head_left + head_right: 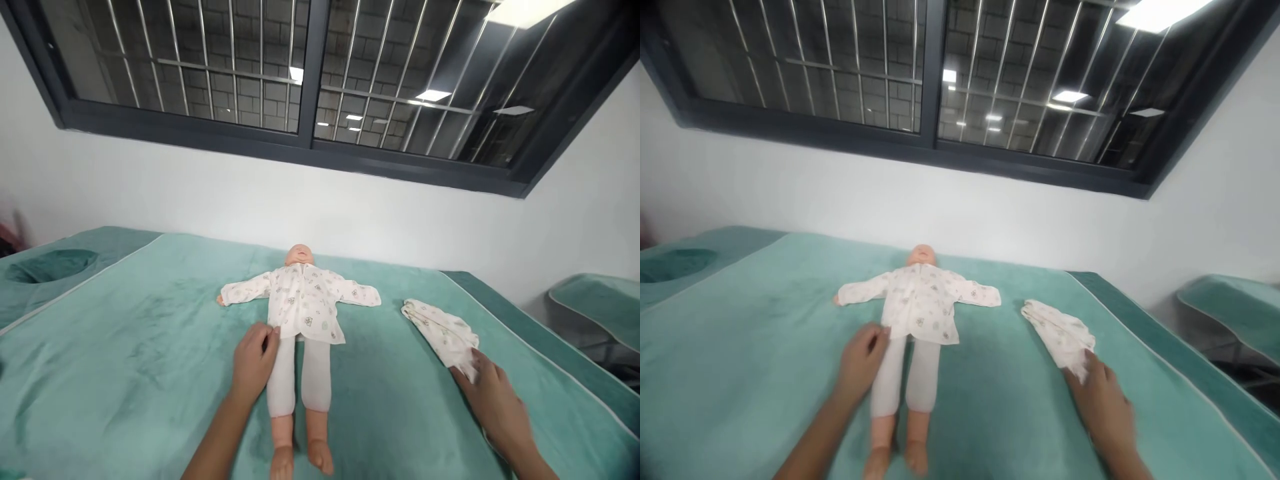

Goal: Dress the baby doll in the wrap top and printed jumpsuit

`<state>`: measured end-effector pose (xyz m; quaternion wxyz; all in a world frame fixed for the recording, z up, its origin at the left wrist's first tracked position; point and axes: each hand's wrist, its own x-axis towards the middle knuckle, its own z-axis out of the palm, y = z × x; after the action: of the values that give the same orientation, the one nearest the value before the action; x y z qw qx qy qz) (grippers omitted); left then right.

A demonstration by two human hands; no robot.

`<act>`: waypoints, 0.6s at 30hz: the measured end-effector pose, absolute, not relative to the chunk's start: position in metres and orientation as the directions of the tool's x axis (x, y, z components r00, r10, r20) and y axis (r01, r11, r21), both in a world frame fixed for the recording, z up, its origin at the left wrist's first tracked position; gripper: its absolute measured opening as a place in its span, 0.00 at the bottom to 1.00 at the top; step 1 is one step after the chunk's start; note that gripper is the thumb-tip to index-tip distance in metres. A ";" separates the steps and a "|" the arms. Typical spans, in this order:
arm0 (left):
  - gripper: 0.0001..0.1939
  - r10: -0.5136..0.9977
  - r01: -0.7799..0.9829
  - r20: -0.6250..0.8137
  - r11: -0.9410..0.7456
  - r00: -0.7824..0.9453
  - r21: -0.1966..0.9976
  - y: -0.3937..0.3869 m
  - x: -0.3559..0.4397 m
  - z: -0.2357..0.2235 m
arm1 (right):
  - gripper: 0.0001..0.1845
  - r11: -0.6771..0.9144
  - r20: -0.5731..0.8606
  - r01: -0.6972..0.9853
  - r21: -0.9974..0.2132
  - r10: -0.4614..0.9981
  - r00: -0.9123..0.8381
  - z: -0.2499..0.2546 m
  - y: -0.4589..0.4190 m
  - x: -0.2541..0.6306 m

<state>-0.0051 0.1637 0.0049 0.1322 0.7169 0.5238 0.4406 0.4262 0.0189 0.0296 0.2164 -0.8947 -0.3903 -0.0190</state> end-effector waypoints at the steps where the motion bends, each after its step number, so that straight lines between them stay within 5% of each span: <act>1: 0.17 0.860 0.651 0.507 -0.420 0.062 0.632 0.163 -0.003 0.008 | 0.40 -0.601 0.139 0.660 -0.451 0.684 0.717 0.034 0.027 0.426; 6: 0.12 0.824 0.644 0.551 -0.495 0.133 0.584 0.156 0.015 0.035 | 0.35 -0.412 0.114 0.569 -0.711 0.731 0.672 0.053 0.083 0.359; 8: 0.09 0.872 0.515 0.467 -0.470 0.147 0.717 0.153 0.023 0.048 | 0.32 -0.130 0.114 0.391 -0.911 0.833 0.541 0.065 0.098 0.312; 11: 0.16 0.950 0.093 0.242 -0.264 0.198 0.960 0.147 0.025 0.063 | 0.28 0.168 0.195 0.123 -0.978 0.947 0.255 0.091 0.105 0.246; 15: 0.24 0.917 -0.364 0.149 -0.005 0.370 0.931 0.131 0.008 0.079 | 0.27 0.088 0.085 -0.048 -0.995 0.994 0.064 0.120 0.103 0.186; 18: 0.25 0.955 -0.442 0.194 -0.078 0.225 0.894 0.118 -0.007 0.095 | 0.25 -0.053 -0.047 -0.203 -0.978 0.998 -0.034 0.119 0.099 0.159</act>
<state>-0.0072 0.1180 0.0947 0.6228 0.4741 0.2706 0.5605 0.1588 0.0985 0.1193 0.5286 -0.4512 -0.4405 0.5683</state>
